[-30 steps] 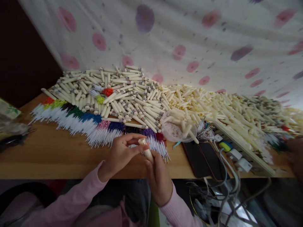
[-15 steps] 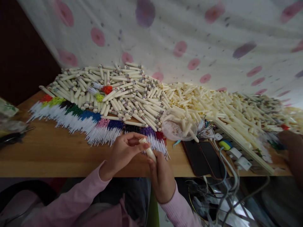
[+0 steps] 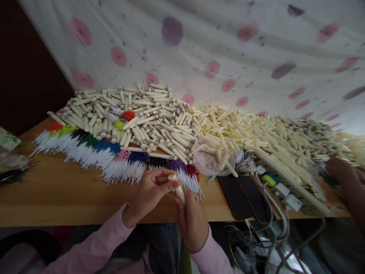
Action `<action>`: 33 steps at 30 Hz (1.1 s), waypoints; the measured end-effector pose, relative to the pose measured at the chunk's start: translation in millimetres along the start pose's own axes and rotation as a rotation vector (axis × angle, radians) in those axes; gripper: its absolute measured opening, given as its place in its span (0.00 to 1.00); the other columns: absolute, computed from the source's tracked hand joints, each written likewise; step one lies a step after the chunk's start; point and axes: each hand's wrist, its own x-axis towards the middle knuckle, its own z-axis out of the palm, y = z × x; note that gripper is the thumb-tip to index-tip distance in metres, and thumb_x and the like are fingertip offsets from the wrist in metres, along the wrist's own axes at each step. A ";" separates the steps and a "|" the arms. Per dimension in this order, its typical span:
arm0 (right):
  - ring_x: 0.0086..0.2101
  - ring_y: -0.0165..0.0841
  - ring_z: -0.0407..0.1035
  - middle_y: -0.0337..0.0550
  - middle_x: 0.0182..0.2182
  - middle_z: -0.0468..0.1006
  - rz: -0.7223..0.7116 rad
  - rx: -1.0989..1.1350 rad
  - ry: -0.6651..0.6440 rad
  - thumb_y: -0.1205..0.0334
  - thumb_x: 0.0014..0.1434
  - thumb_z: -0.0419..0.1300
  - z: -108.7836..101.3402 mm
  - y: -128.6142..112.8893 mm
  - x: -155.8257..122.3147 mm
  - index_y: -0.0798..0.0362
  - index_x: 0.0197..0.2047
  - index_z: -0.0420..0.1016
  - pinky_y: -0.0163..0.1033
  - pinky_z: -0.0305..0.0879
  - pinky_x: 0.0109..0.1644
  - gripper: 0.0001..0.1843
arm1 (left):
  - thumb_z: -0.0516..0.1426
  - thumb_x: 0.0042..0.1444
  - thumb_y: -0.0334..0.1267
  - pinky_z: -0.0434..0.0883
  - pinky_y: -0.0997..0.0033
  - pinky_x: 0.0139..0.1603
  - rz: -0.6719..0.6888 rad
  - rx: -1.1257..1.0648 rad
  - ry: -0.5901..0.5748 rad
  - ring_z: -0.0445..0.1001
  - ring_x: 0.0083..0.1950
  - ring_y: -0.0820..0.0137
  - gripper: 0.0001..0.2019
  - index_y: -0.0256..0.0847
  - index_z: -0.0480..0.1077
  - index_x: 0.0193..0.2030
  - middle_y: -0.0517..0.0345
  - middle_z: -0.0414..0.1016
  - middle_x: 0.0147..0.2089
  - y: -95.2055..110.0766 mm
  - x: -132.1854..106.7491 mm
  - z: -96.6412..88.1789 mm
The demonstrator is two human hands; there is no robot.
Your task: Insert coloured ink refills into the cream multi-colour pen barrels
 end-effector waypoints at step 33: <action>0.13 0.20 0.48 0.27 0.11 0.55 0.247 0.175 -0.541 0.60 0.45 0.65 14.9 13.5 -8.2 0.51 0.15 0.51 0.28 0.44 0.18 0.23 | 0.57 0.53 0.51 0.55 0.69 0.24 -0.069 -0.285 -0.321 0.42 0.12 0.81 0.28 0.43 0.48 0.11 0.72 0.43 0.08 6.2 -22.6 20.2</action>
